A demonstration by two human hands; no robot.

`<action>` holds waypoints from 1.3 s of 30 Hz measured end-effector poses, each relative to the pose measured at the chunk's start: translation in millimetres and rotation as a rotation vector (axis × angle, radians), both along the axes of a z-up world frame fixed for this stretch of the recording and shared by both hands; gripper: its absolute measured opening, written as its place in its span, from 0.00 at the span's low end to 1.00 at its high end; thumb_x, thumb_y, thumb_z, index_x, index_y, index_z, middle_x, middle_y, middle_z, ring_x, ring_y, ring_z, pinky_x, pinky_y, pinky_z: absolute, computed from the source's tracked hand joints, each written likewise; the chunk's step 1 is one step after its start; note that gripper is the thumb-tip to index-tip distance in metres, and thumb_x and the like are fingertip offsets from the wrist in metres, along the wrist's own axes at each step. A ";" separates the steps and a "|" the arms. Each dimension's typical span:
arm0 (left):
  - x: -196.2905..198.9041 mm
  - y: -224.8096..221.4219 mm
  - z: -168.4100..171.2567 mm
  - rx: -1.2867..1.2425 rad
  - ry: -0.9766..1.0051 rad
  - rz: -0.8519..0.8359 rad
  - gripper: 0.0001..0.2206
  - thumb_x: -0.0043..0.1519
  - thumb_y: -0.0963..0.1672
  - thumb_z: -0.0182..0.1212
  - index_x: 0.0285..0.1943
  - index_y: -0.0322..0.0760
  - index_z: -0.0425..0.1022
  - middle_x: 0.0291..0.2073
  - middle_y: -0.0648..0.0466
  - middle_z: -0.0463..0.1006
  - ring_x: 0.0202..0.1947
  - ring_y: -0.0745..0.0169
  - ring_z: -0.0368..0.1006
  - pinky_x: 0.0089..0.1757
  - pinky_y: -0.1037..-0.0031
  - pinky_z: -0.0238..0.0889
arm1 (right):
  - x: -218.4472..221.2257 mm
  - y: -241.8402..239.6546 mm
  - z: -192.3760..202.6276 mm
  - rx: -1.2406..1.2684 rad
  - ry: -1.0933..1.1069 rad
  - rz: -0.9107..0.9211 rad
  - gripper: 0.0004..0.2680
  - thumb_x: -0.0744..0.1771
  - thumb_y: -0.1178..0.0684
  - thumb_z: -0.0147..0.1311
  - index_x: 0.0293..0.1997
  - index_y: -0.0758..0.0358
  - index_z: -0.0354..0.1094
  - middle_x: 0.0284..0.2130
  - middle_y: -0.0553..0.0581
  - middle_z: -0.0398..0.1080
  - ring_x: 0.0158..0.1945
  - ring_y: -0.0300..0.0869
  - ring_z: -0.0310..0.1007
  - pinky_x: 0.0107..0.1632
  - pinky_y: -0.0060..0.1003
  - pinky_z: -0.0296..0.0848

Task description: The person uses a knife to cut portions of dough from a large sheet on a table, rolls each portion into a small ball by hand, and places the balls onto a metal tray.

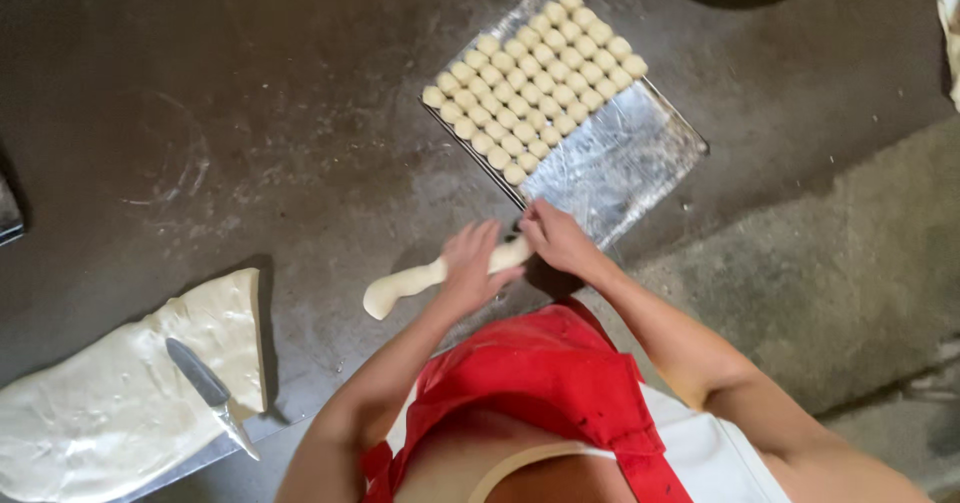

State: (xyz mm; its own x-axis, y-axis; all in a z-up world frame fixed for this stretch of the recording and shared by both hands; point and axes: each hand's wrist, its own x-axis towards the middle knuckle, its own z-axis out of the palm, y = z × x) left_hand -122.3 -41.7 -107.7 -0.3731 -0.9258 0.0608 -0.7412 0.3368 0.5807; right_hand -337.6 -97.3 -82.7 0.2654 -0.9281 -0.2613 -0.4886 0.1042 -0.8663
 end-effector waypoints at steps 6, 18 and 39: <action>-35.1 -24.2 -32.0 0.408 0.521 0.019 0.31 0.67 0.43 0.55 0.77 0.30 0.47 0.59 0.30 0.71 0.61 0.27 0.68 0.55 0.55 0.64 | 25.8 0.4 19.8 -0.364 0.110 -0.108 0.08 0.69 0.50 0.51 0.43 0.65 0.68 0.33 0.71 0.74 0.38 0.65 0.74 0.41 0.52 0.73; 39.8 -0.3 44.3 0.133 0.463 -0.121 0.10 0.62 0.38 0.56 0.52 0.33 0.70 0.44 0.40 0.76 0.47 0.30 0.72 0.46 0.49 0.67 | 110.0 64.6 72.9 -0.567 0.162 -0.341 0.10 0.70 0.52 0.59 0.31 0.66 0.66 0.25 0.66 0.68 0.27 0.59 0.70 0.32 0.48 0.66; -1.1 -21.8 17.2 0.583 0.334 -0.208 0.26 0.63 0.39 0.60 0.72 0.41 0.60 0.61 0.41 0.72 0.61 0.39 0.71 0.58 0.61 0.66 | 15.8 -52.2 -69.0 -0.443 0.332 -0.106 0.10 0.66 0.55 0.59 0.48 0.73 0.70 0.37 0.74 0.70 0.41 0.68 0.70 0.44 0.53 0.69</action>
